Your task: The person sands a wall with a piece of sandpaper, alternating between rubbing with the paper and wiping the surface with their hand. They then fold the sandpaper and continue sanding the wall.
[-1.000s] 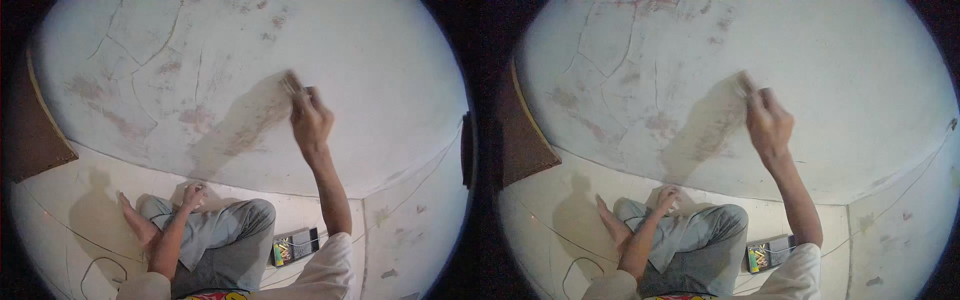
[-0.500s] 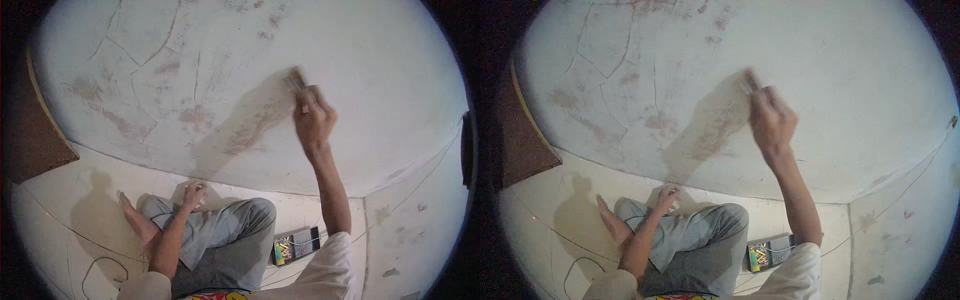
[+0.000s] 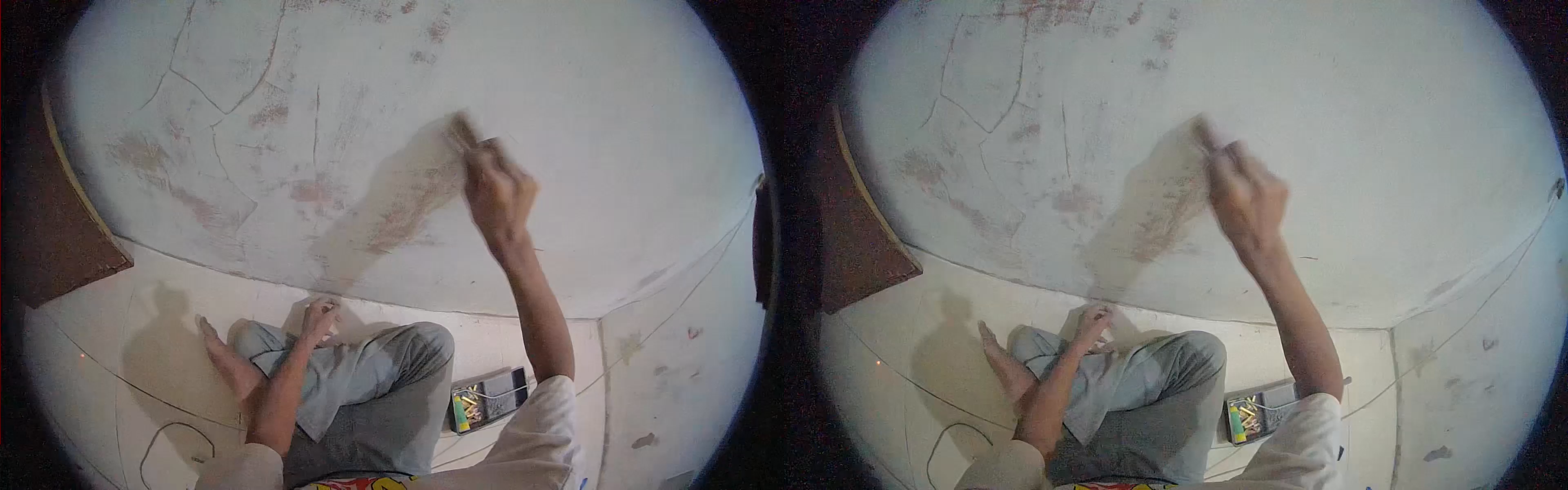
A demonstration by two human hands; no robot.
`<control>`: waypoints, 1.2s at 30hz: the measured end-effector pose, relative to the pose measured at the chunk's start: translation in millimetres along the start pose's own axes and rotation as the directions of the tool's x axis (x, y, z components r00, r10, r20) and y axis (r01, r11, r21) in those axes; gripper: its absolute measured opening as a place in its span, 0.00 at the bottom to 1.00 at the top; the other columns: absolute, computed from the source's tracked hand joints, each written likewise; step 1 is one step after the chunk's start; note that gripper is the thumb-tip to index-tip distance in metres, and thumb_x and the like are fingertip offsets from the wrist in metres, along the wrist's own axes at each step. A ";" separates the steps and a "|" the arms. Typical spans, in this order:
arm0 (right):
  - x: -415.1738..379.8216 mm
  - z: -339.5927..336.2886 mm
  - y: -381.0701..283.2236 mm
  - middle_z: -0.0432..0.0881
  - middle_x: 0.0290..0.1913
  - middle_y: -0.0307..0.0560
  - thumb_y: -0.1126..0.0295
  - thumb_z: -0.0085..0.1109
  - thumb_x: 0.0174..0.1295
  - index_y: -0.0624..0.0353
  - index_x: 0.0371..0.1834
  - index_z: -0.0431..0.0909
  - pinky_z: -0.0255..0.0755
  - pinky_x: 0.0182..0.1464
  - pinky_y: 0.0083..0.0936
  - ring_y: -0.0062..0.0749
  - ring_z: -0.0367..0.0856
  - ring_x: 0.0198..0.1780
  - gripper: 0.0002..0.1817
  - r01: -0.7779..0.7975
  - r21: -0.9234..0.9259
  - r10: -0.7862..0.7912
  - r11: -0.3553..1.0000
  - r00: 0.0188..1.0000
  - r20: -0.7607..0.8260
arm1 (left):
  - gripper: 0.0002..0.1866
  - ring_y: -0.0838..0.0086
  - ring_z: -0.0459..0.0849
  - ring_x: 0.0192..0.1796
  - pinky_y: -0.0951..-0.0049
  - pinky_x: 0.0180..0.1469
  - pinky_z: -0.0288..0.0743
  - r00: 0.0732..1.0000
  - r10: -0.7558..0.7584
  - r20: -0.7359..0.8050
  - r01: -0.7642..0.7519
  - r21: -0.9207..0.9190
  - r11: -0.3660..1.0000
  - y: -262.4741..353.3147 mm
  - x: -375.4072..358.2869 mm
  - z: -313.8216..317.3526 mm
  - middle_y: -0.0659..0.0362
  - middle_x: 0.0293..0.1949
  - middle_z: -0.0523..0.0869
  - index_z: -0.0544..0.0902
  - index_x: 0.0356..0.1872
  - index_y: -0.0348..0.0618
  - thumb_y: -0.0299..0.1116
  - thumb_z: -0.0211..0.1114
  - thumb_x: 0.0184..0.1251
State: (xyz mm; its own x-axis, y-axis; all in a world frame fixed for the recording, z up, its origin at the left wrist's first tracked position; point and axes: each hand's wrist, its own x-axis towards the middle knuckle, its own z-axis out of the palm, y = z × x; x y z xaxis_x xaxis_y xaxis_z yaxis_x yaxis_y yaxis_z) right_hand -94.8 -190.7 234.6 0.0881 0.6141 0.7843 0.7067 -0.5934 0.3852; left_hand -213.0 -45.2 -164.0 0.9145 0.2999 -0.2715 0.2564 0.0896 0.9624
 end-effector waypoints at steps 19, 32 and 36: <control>4.6 2.8 0.2 0.82 0.32 0.42 0.76 0.63 0.58 0.57 0.37 0.83 0.69 0.19 0.26 0.30 0.78 0.20 0.05 -0.116 0.019 0.116 0.993 0.992 -0.038 | 0.15 0.70 0.87 0.33 0.69 0.23 0.83 0.996 -0.073 0.060 0.075 -0.031 0.997 -15.3 5.5 -0.9 0.52 0.32 0.87 0.79 0.47 0.37 0.36 0.61 0.64; 4.5 -7.6 5.2 0.83 0.32 0.40 0.71 0.63 0.56 0.53 0.36 0.83 0.70 0.18 0.26 0.26 0.79 0.19 0.05 -0.110 -0.058 0.110 0.992 0.994 -0.008 | 0.14 0.71 0.86 0.31 0.68 0.22 0.83 0.997 -0.060 0.038 0.062 -0.036 0.997 -5.0 2.0 0.5 0.53 0.32 0.87 0.79 0.45 0.37 0.35 0.63 0.64; -6.8 9.3 -8.9 0.83 0.34 0.42 0.74 0.64 0.55 0.52 0.41 0.84 0.72 0.24 0.30 0.33 0.78 0.20 0.10 -0.095 -0.047 0.095 0.994 0.995 0.012 | 0.13 0.72 0.86 0.30 0.67 0.21 0.83 0.997 -0.075 0.025 0.075 -0.008 0.997 -11.3 6.7 -0.8 0.54 0.30 0.87 0.80 0.45 0.38 0.35 0.63 0.64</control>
State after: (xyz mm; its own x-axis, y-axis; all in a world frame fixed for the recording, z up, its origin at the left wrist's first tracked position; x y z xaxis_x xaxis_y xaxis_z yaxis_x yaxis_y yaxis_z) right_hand -95.1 -184.8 221.3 0.1633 0.5607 0.8118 0.6613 -0.6728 0.3317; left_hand -210.0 -43.4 -176.6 0.9004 0.2683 -0.3424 0.3215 0.1198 0.9393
